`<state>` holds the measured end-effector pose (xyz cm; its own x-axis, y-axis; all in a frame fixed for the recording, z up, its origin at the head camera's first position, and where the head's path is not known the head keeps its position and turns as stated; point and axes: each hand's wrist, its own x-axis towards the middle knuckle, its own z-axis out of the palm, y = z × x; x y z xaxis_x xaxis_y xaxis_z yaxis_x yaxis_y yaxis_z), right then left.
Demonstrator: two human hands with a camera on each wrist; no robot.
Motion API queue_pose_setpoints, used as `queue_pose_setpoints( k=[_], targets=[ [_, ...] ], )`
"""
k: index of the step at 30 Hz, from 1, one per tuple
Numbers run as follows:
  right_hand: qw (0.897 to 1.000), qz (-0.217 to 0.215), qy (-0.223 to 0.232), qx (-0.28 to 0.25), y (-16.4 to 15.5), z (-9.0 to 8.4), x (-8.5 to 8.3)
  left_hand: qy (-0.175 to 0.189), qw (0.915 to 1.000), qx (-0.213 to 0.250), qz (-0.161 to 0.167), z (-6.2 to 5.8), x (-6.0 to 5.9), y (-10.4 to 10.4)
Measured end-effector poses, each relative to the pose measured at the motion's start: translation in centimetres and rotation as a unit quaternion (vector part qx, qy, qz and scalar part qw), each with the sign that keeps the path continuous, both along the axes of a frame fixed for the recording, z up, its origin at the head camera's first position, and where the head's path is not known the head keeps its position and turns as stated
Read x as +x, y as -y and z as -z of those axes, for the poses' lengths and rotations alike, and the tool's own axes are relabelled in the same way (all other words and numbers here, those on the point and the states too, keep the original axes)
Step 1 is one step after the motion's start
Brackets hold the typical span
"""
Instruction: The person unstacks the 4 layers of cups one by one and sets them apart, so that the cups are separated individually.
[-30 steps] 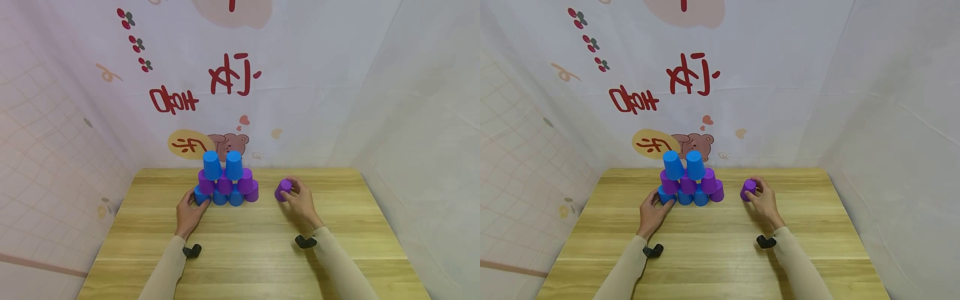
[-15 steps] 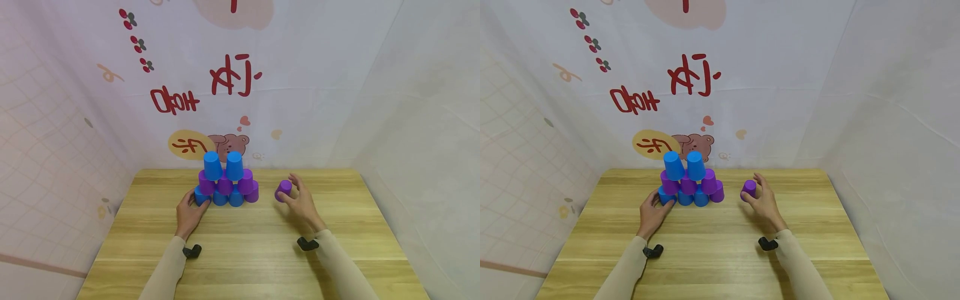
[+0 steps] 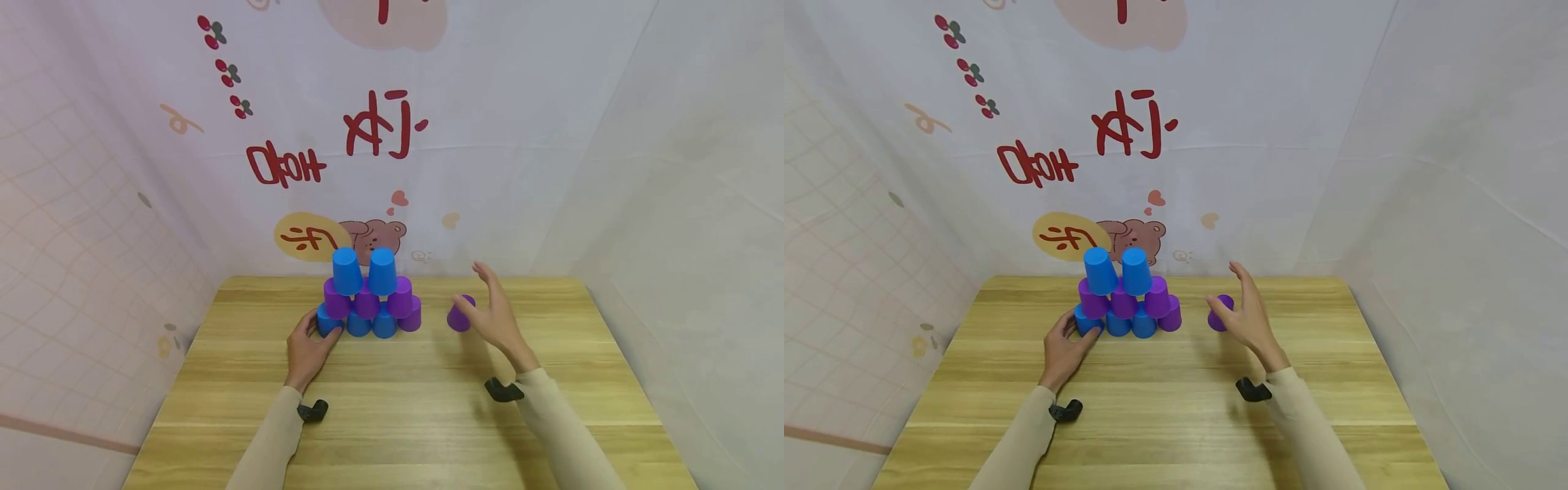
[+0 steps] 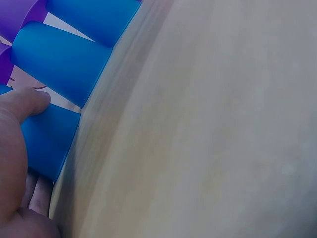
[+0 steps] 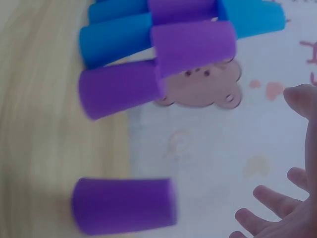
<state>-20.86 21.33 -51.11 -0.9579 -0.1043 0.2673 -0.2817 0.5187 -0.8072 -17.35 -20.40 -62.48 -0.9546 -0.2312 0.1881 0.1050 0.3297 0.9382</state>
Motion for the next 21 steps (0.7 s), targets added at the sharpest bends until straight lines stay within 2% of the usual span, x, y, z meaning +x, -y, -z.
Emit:
queue_pose_setpoints(
  k=[11, 21],
  targets=[
    [0.998, -0.051, -0.045, -0.013, 3.2, -4.7, 0.0, -0.001, 1.0, -0.001, -0.001, 0.2, -0.1, -0.1],
    [0.995, -0.094, -0.021, -0.038, 7.0, -6.4, -0.1, -0.004, 0.9999, -0.013, -0.009, 0.1, -0.2, -0.1]
  ],
)
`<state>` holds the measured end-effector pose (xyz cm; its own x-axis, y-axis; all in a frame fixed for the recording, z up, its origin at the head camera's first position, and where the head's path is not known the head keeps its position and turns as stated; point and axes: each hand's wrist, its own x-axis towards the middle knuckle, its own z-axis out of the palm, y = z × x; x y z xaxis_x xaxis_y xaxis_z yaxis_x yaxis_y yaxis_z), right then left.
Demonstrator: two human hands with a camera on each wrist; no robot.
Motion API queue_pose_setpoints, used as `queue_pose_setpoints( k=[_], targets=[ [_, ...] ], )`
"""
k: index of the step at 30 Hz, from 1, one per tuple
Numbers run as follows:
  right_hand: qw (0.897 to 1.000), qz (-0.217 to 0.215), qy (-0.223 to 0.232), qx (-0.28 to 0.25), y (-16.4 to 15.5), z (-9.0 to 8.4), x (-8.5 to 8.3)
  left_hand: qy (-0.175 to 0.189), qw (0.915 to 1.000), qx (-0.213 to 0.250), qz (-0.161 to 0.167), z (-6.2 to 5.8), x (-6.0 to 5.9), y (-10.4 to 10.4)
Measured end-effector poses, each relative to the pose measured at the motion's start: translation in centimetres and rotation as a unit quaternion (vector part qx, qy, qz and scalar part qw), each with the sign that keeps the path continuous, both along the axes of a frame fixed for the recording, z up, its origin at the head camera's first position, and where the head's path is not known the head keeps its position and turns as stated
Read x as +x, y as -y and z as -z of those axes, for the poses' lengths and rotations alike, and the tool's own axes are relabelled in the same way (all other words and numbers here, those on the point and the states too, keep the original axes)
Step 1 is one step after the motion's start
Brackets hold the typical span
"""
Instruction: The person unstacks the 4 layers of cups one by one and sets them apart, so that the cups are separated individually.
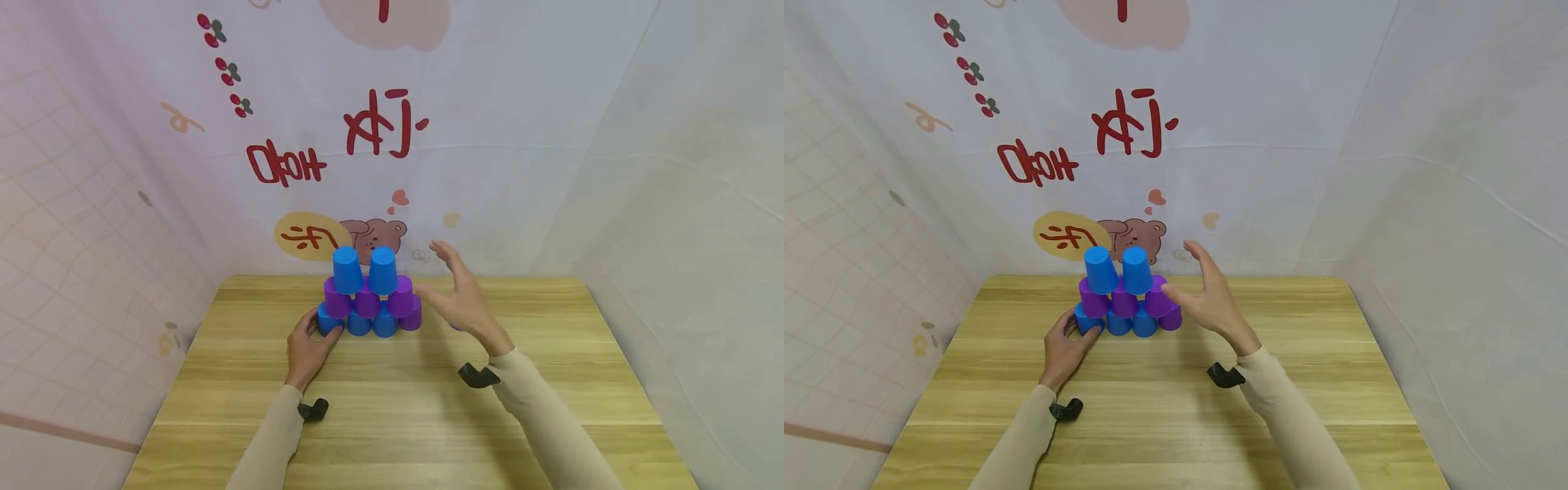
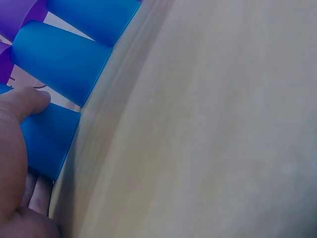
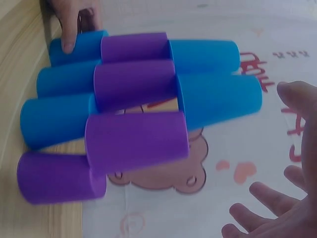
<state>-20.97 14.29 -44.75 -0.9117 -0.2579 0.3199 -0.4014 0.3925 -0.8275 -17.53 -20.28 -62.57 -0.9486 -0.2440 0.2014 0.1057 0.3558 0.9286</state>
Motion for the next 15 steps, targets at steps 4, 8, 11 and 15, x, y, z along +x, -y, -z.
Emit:
queue_pose_setpoints(
  k=[4, 8, 11, 15],
  targets=[
    [1.0, -0.019, 0.005, -0.001, 1.7, -0.3, 0.0, -0.01, 0.9999, -0.003, 0.001, -0.1, 0.0, 0.0],
    [0.999, -0.034, -0.004, 0.003, 3.3, -0.3, -0.2, -0.018, 0.9998, -0.006, 0.003, -0.1, 0.0, 0.0],
    [0.999, -0.037, -0.006, 0.01, 4.2, -0.3, -0.3, -0.015, 0.9999, -0.008, 0.0, 0.0, 0.0, 0.0],
    [0.999, -0.042, -0.006, 0.013, 5.2, -0.3, -0.5, -0.008, 0.9999, -0.007, -0.003, 0.0, 0.0, 0.0]
  ],
)
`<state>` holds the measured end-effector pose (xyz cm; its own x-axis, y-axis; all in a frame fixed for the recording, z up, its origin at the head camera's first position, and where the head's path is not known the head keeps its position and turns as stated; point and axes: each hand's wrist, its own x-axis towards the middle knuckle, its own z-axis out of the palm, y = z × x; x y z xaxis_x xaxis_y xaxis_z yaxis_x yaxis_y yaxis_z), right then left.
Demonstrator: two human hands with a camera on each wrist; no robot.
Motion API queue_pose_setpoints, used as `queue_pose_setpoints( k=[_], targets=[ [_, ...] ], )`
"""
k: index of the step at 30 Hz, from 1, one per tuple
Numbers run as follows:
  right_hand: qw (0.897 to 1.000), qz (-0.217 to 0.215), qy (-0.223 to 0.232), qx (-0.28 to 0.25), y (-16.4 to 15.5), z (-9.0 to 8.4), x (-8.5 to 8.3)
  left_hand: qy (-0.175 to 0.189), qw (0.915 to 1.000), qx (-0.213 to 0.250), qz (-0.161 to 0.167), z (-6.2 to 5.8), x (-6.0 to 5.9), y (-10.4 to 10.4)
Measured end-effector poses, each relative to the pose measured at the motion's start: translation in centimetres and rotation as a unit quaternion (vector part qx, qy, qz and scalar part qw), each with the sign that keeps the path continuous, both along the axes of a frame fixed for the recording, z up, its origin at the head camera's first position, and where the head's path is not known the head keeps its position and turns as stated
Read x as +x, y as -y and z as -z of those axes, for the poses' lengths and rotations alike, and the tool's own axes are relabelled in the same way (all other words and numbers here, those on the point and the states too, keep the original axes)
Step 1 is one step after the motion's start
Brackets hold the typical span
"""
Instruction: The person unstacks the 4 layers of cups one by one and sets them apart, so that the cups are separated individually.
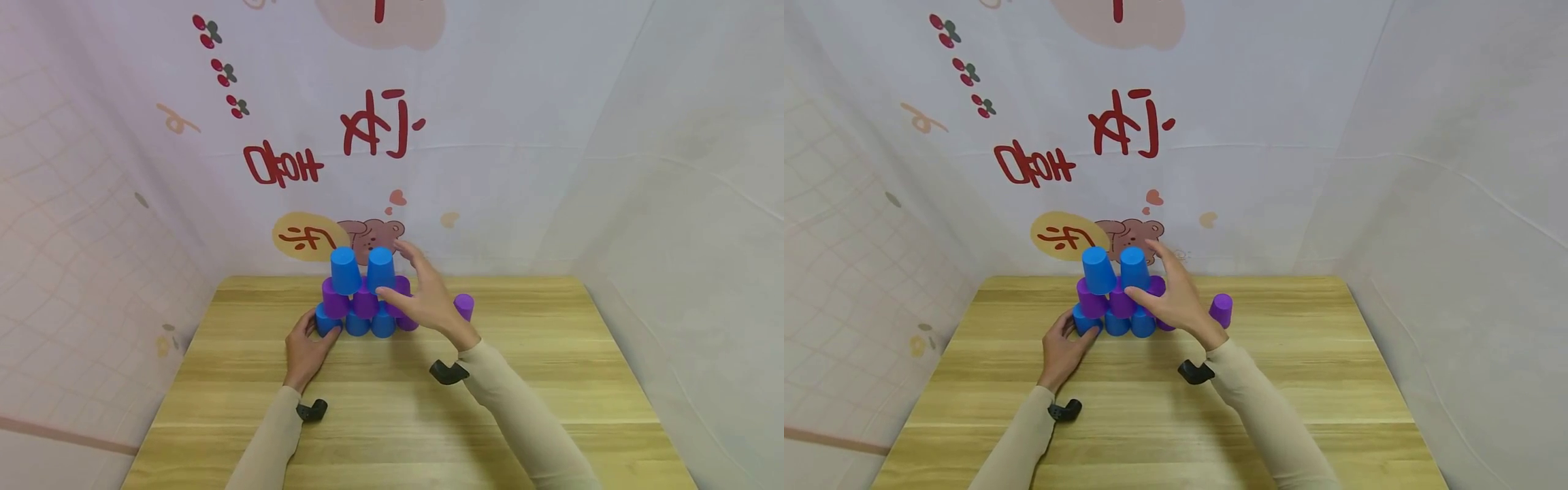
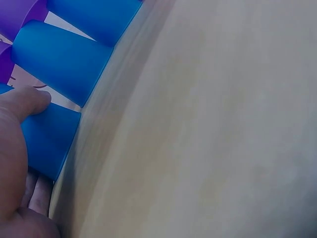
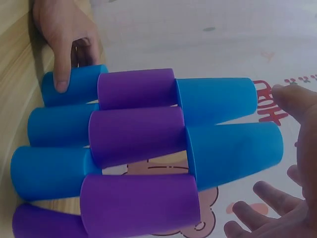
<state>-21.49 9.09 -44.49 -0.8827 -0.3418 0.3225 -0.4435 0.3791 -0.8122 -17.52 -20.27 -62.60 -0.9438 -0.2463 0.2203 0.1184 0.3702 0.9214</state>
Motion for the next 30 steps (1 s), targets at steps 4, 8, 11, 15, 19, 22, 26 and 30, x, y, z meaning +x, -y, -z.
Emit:
queue_pose_setpoints(
  k=[4, 8, 11, 15, 19, 22, 26, 30],
  targets=[
    [1.0, -0.007, -0.01, -0.005, 0.9, 0.0, -0.4, -0.004, 1.0, 0.002, 0.002, 0.0, 0.1, 0.1],
    [1.0, -0.007, -0.026, -0.006, 1.4, 0.2, -0.7, 0.001, 1.0, 0.005, 0.004, 0.0, 0.2, 0.1],
    [0.999, -0.007, -0.04, -0.008, 1.6, 0.2, -0.9, 0.007, 0.9999, 0.01, 0.006, 0.0, 0.2, 0.2],
    [0.998, -0.006, -0.06, -0.018, 1.9, 0.1, -1.1, 0.008, 0.9998, 0.013, 0.011, 0.0, 0.1, 0.2],
    [0.997, -0.003, -0.07, -0.025, 2.1, 0.1, -1.3, 0.008, 0.9998, 0.015, 0.011, 0.0, 0.1, 0.2],
    [0.997, -0.004, -0.068, -0.029, 2.1, 0.2, -1.4, 0.009, 0.9998, 0.016, 0.01, 0.0, 0.0, 0.2],
    [0.997, -0.008, -0.061, -0.037, 2.2, 0.4, -1.5, 0.009, 0.9998, 0.017, 0.011, 0.1, 0.0, 0.2],
    [0.998, -0.011, -0.051, -0.047, 2.2, 0.5, -1.7, 0.005, 0.9997, 0.019, 0.011, 0.1, 0.0, 0.1]
  ],
)
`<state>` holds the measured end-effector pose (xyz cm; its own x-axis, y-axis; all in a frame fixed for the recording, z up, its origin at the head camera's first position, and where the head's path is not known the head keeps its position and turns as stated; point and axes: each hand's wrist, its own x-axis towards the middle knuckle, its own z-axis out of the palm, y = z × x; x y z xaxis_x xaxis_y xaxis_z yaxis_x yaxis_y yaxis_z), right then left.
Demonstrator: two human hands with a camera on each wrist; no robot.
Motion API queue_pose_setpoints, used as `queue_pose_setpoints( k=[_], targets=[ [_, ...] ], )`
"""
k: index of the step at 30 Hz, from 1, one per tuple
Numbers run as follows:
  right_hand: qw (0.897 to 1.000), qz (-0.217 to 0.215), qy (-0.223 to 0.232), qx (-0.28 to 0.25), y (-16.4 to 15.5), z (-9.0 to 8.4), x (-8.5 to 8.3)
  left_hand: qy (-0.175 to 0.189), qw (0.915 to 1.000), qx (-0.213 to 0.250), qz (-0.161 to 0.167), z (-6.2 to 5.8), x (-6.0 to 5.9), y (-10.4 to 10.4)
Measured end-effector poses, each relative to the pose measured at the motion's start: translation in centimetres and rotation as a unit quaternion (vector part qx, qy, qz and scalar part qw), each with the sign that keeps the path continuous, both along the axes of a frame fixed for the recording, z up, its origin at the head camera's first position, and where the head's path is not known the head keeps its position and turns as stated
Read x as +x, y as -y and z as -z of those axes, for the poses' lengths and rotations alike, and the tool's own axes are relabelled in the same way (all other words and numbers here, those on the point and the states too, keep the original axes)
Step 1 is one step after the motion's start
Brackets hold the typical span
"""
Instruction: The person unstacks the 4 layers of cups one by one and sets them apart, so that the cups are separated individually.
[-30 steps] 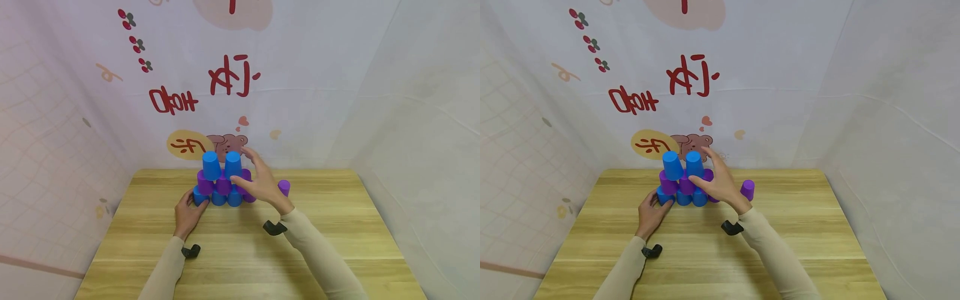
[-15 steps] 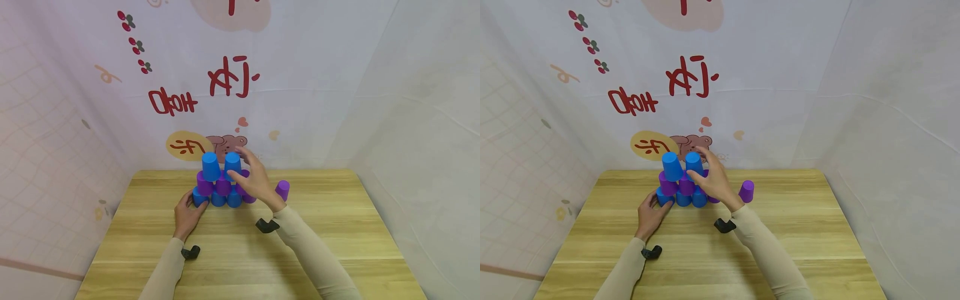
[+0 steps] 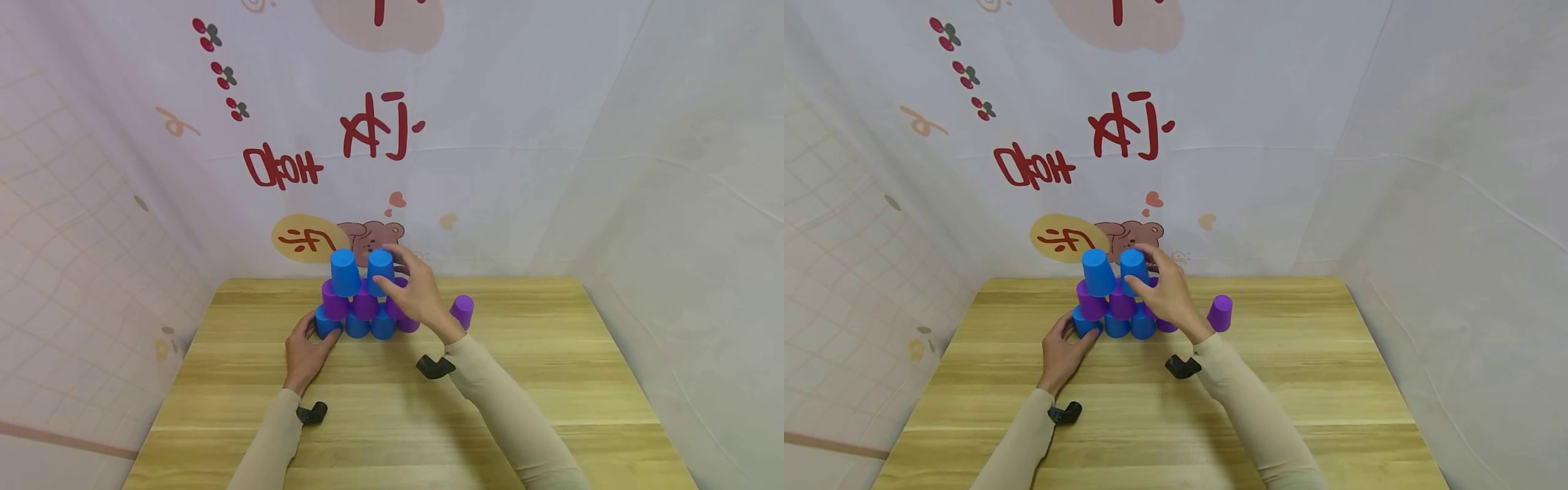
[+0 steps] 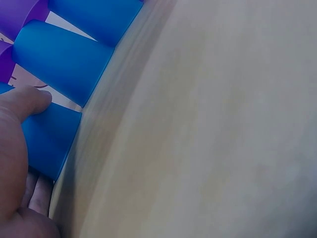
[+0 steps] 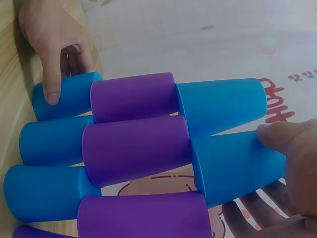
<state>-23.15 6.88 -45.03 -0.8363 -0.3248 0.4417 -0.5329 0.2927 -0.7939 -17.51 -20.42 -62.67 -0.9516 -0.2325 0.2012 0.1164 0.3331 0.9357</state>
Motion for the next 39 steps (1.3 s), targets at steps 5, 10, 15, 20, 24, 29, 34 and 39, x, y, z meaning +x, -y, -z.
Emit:
queue_pose_setpoints(
  k=[5, 10, 15, 20, 24, 29, 34, 39],
  targets=[
    [1.0, -0.002, 0.004, -0.006, 0.0, 0.2, -0.1, 0.001, 1.0, -0.003, 0.0, -0.1, 0.1, 0.0],
    [1.0, -0.004, 0.009, -0.005, 0.0, 0.1, 0.0, 0.003, 1.0, -0.003, -0.002, -0.1, 0.2, 0.0],
    [1.0, -0.003, 0.019, -0.003, 0.0, 0.0, -0.1, 0.003, 1.0, -0.003, -0.001, -0.1, 0.2, 0.0],
    [1.0, -0.001, 0.02, -0.008, -0.1, -0.2, 0.0, -0.003, 1.0, -0.003, 0.002, 0.0, 0.2, 0.0],
    [1.0, 0.0, 0.018, -0.016, -0.1, -0.2, 0.1, -0.001, 1.0, -0.003, 0.001, 0.0, 0.2, -0.1],
    [0.999, 0.0, 0.013, -0.03, -0.4, -0.4, 0.3, 0.001, 1.0, -0.007, 0.0, -0.1, 0.2, -0.1],
    [0.999, 0.003, 0.004, -0.041, -0.8, -0.5, 0.5, 0.002, 1.0, -0.009, 0.0, -0.2, 0.2, -0.1],
    [0.999, 0.005, 0.002, -0.049, -1.3, -0.7, 0.8, 0.007, 0.9999, -0.009, -0.004, -0.2, 0.2, -0.1]
  ],
)
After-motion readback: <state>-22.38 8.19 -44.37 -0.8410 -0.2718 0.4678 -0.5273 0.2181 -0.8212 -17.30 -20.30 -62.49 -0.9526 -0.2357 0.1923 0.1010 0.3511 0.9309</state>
